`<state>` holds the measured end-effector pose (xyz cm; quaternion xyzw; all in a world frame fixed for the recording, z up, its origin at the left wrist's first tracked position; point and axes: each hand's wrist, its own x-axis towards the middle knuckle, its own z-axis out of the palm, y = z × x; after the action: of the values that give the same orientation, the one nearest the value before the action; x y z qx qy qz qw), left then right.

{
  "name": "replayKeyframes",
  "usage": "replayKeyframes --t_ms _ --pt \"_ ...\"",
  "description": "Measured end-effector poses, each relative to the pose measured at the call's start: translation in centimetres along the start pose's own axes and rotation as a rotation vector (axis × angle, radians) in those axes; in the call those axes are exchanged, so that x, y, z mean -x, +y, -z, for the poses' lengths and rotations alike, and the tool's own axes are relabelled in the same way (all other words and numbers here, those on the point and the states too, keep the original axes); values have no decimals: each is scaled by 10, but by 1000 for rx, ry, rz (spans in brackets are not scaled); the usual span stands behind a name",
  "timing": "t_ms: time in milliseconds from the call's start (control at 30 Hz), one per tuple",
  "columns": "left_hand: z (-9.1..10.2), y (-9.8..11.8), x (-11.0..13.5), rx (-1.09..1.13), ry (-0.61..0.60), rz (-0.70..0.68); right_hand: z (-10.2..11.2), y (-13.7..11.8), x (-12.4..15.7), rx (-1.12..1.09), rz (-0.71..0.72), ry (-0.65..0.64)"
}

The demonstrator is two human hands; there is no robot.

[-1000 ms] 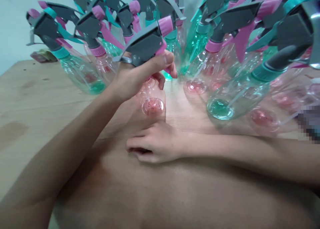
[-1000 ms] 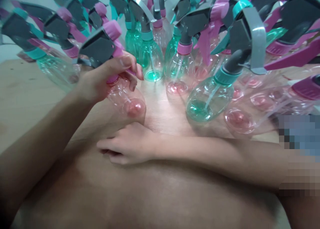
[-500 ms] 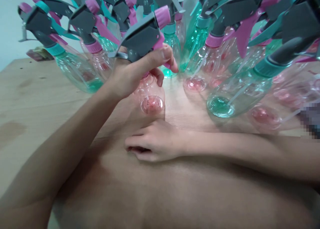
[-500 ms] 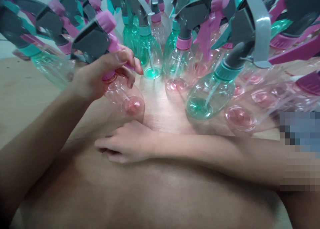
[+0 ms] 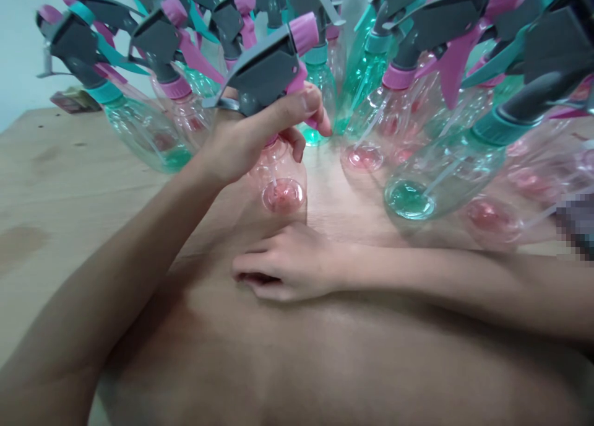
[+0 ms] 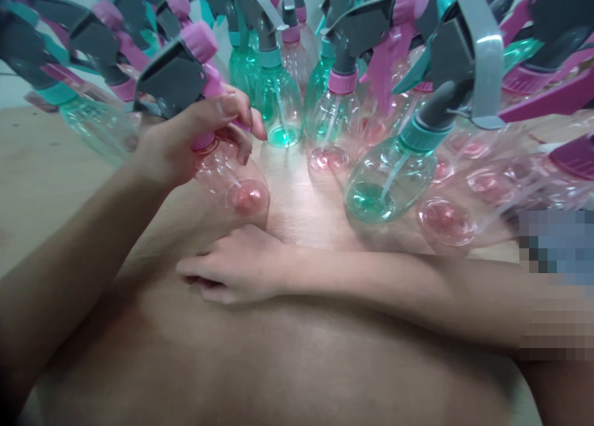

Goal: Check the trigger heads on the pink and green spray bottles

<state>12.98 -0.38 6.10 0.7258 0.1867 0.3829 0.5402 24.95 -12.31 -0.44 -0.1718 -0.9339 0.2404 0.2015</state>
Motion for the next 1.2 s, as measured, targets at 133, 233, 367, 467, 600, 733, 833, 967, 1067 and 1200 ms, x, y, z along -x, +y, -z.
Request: replayKeyframes --t_ms 133,233,367,467,600,733,833,967,1067,1200 --pt "0 1 0 -14 7 3 1 -1 0 5 16 7" --pt "0 1 -2 -27 0 4 1 -1 -1 0 -5 -1" --pt "-5 3 -4 -37 29 -61 -4 1 -1 1 -18 9" --pt "-10 6 -2 -30 90 -86 -7 2 -1 2 -11 27" --pt "-11 7 2 -13 132 -1 -10 4 -1 10 13 51" --pt "-7 6 6 27 95 -38 -12 5 -1 34 51 79" --pt "-6 6 7 29 58 -81 -12 5 -2 32 56 85" --pt "-8 9 6 -13 73 -58 -12 5 -2 22 43 83" --pt "-11 12 4 -44 91 -52 -13 5 -2 34 30 75" --pt "-14 16 3 -51 97 -37 -12 5 -2 41 21 63"
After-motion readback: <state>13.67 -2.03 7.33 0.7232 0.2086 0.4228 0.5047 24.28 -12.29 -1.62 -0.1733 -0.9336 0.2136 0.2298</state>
